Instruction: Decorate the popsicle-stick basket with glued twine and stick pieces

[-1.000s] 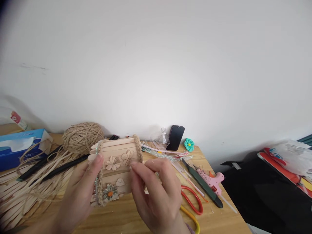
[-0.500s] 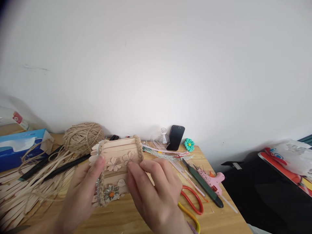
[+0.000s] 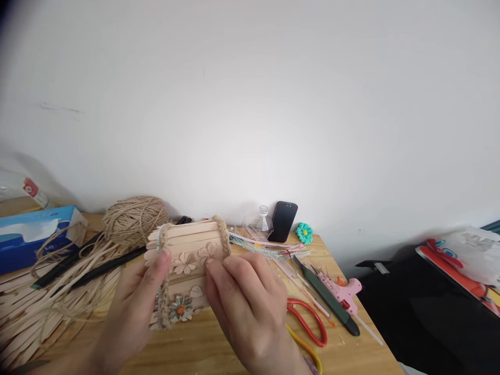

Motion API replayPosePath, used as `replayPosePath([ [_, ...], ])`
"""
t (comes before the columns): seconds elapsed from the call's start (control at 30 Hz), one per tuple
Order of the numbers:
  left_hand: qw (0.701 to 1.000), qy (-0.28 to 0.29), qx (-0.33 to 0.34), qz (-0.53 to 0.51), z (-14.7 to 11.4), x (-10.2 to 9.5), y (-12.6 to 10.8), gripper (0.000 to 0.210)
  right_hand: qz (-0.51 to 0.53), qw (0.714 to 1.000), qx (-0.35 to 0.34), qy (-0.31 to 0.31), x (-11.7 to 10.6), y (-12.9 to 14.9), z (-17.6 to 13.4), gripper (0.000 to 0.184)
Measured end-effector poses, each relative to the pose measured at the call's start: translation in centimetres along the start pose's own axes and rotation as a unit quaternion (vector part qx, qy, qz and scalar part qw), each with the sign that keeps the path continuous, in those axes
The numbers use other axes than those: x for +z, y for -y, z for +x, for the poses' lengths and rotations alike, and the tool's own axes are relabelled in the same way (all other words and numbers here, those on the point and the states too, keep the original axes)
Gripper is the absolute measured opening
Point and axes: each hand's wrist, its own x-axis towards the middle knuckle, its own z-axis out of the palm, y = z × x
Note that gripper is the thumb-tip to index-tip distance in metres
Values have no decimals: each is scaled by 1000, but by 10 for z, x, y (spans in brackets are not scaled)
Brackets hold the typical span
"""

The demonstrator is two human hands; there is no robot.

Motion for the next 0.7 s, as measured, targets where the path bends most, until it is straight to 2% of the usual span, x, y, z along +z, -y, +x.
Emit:
replayPosePath([
  [0.2, 1000, -11, 9, 18, 0, 0, 1, 34, 4, 1000, 15, -9, 1, 0, -1, 12],
  [0.37, 998, -52, 40, 10, 1, 1, 1, 27, 15, 996, 45, -77, 3, 4, -3, 14],
  [0.57, 996, -20, 68, 53, -2, -3, 6, 31, -6, 995, 67, -77, 13, 11, -6, 15],
  [0.7, 991, -22, 103, 82, -4, -7, 10, 29, -13, 994, 65, -81, 16, 13, -10, 17],
])
